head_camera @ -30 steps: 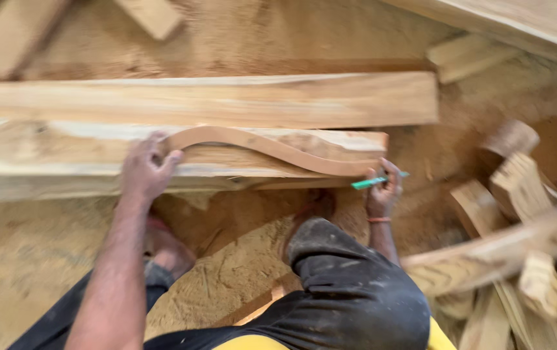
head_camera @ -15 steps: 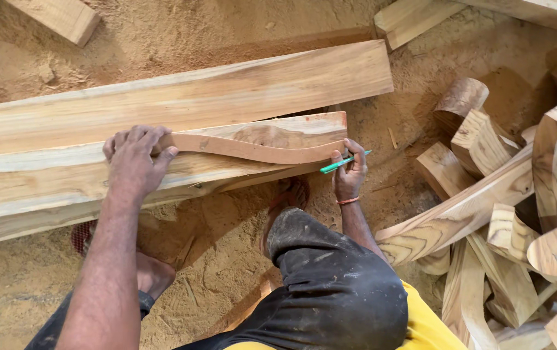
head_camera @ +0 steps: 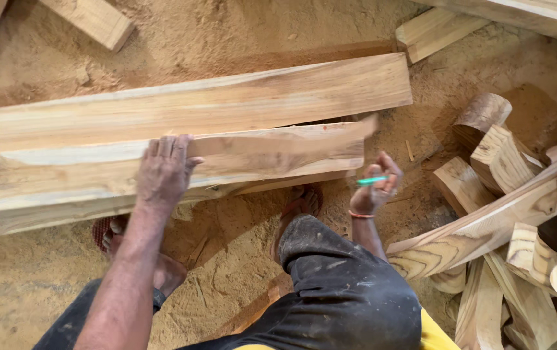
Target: The person sits on the ground of a woodworking workshop and holds a thin curved wooden template against a rectangular wood plank. They use a green marker to trace along the template's edge, repositioning and flipping the template to trace the curved pattern onto the plank.
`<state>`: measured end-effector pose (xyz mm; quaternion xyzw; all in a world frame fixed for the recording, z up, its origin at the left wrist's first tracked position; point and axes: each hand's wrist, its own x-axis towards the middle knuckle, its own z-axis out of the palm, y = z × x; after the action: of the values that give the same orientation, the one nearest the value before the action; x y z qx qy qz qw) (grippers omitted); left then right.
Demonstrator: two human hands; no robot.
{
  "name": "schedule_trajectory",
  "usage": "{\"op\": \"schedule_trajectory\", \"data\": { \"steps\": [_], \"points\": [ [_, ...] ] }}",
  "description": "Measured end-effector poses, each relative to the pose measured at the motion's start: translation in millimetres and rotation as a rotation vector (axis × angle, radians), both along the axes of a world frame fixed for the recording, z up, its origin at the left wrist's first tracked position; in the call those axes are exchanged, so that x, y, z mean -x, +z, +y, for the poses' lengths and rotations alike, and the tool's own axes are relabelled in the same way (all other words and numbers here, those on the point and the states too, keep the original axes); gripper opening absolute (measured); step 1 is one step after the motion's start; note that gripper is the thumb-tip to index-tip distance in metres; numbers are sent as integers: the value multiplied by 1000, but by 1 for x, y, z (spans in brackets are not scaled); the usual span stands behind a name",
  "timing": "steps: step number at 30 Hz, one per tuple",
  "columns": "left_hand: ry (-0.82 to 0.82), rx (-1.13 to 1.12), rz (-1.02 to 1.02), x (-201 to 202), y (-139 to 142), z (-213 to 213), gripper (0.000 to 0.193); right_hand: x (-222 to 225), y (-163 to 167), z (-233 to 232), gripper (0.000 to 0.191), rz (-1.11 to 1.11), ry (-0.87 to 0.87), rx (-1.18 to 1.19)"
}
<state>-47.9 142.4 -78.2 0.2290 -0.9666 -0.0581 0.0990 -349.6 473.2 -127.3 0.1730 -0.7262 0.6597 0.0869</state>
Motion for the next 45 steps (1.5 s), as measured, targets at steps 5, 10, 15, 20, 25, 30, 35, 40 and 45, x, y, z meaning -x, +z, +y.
{"op": "schedule_trajectory", "data": {
  "steps": [5,10,15,20,25,30,35,40,45],
  "points": [
    [687,-1338,-79,36,21,102,41,-26,62,-33,57,-71,462,-3],
    [150,-1405,369,83,22,182,22,-60,100,-88,68,-113,1046,-296],
    [30,-1155,205,87,12,180,22,-55,109,-116,66,78,1116,-845],
    [-118,-689,-158,52,11,159,20,-26,95,-132,67,516,1142,-1093],
    [115,-98,66,16,-1,108,33,-25,83,-137,58,608,1089,-984],
    [112,-35,22,9,-13,85,35,-15,75,-101,48,469,815,-757],
    [113,-135,56,8,-5,91,31,-4,65,-31,49,302,349,-763],
    [72,-197,47,4,3,89,33,0,54,9,42,182,280,-730],
    [46,-206,57,3,-1,85,28,2,38,5,27,127,240,-680]
  ]
}}
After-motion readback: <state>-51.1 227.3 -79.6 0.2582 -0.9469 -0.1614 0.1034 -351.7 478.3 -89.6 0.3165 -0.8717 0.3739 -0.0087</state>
